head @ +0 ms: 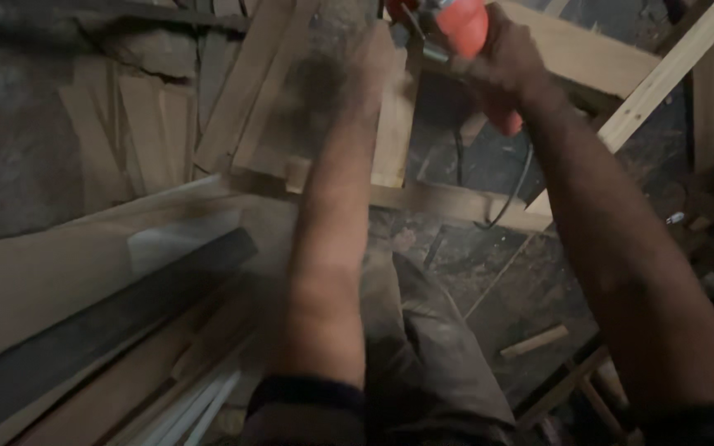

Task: The person uses an angle grinder with a sanding disc to smooth the edges and surfaces of a wooden frame. The person sits on the floor, holding the frame with one hand and operating the tool with the other, moving the grinder along the wood to remove roughness.

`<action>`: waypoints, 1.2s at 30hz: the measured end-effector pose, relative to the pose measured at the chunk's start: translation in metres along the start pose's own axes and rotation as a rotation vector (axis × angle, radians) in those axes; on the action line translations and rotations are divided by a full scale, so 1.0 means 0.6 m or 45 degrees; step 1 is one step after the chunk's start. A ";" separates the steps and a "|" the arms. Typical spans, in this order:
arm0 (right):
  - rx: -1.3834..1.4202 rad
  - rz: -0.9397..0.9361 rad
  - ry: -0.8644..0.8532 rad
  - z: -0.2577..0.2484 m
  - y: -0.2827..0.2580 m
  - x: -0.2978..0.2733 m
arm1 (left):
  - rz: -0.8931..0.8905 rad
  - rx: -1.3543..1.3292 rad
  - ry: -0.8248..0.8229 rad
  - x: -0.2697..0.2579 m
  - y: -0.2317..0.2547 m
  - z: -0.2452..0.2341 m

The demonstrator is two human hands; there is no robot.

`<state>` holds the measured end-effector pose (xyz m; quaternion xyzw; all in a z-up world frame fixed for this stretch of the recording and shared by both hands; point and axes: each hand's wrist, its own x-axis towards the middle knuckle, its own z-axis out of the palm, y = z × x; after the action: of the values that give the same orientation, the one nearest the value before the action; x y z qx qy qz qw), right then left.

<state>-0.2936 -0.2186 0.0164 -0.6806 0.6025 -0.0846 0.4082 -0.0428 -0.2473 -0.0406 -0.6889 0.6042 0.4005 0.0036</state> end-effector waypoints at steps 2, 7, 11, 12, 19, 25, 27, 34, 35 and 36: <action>-0.171 0.231 -0.055 0.019 -0.032 -0.015 | -0.058 0.018 -0.038 -0.031 -0.021 0.005; 0.052 0.238 -0.049 0.060 -0.123 -0.131 | -0.134 0.023 -0.106 -0.149 -0.069 0.034; 0.149 0.284 -0.105 0.112 -0.154 -0.185 | -0.145 0.035 -0.063 -0.242 -0.110 0.057; 0.139 0.256 -0.097 0.126 -0.159 -0.203 | -0.165 0.025 -0.098 -0.266 -0.120 0.058; 0.200 0.479 -0.242 0.211 -0.194 -0.345 | -0.316 0.044 -0.293 -0.412 -0.184 0.099; 0.031 0.520 -0.267 0.279 -0.222 -0.448 | -0.366 0.067 -0.333 -0.548 -0.243 0.155; 0.015 0.557 -0.338 0.290 -0.225 -0.484 | -0.378 0.109 -0.267 -0.600 -0.252 0.174; -0.006 0.419 -0.206 0.302 -0.194 -0.503 | -0.266 0.176 -0.219 -0.605 -0.251 0.187; 0.020 0.469 -0.223 0.291 -0.191 -0.484 | -0.277 0.127 -0.222 -0.580 -0.241 0.179; 0.051 0.527 -0.252 0.278 -0.191 -0.472 | -0.297 0.079 -0.238 -0.563 -0.231 0.170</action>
<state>-0.1801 0.1023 0.0896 -0.5393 0.6844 0.0563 0.4874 0.0346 0.1203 0.0116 -0.7137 0.5292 0.4409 0.1276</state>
